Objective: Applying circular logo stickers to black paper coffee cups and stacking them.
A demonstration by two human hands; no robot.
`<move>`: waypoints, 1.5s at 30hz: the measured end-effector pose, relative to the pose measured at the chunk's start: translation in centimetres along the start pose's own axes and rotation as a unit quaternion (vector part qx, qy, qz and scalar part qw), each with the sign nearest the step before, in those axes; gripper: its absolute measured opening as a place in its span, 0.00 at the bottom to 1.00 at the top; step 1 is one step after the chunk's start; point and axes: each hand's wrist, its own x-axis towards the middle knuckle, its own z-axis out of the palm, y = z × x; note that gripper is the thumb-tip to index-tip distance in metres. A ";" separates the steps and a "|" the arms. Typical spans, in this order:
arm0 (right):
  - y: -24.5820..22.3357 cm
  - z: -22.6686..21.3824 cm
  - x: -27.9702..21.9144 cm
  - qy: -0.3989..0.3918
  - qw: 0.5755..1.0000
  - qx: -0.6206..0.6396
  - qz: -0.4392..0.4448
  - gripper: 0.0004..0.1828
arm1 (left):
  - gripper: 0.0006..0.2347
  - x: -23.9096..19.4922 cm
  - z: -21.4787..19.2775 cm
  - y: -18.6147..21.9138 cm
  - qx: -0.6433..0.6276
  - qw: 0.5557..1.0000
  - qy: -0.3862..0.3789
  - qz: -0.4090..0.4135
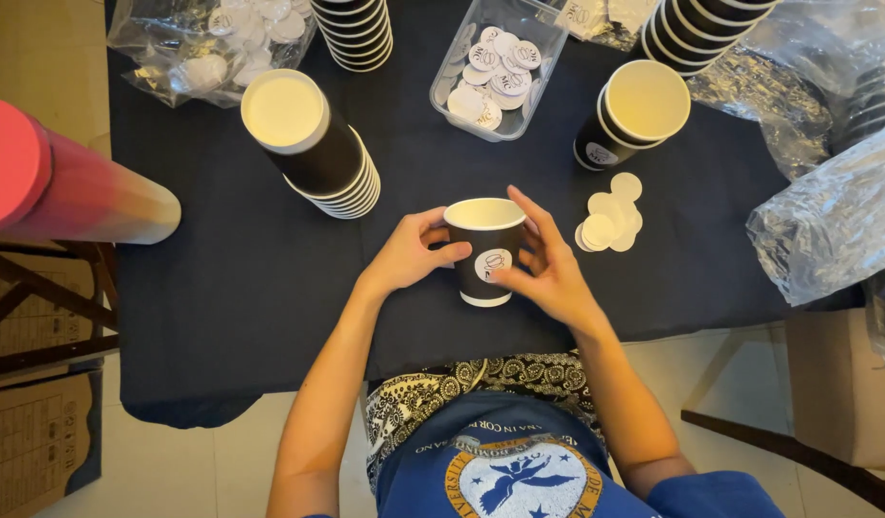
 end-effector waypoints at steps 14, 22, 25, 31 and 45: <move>-2.2 -5.6 -0.6 0.173 0.947 -0.227 -0.147 0.64 | 0.22 -1.7 1.5 2.7 0.289 0.856 0.179 0.389; 0.5 -9.6 -0.8 0.237 0.929 -0.250 -0.136 0.62 | 0.29 -1.7 -2.2 0.1 0.448 0.584 0.522 0.431; -2.2 -8.0 -2.0 0.251 0.882 -0.351 -0.188 0.67 | 0.44 -1.8 -1.8 0.8 0.405 0.624 0.579 0.334; -6.3 -1.9 -1.5 0.235 0.802 -0.425 -0.348 0.31 | 0.51 0.1 -3.8 0.1 0.277 0.742 0.581 0.187; -5.5 -5.9 -0.9 0.305 0.835 -0.455 -0.057 0.63 | 0.43 -0.2 -3.3 1.1 0.244 0.782 0.547 0.173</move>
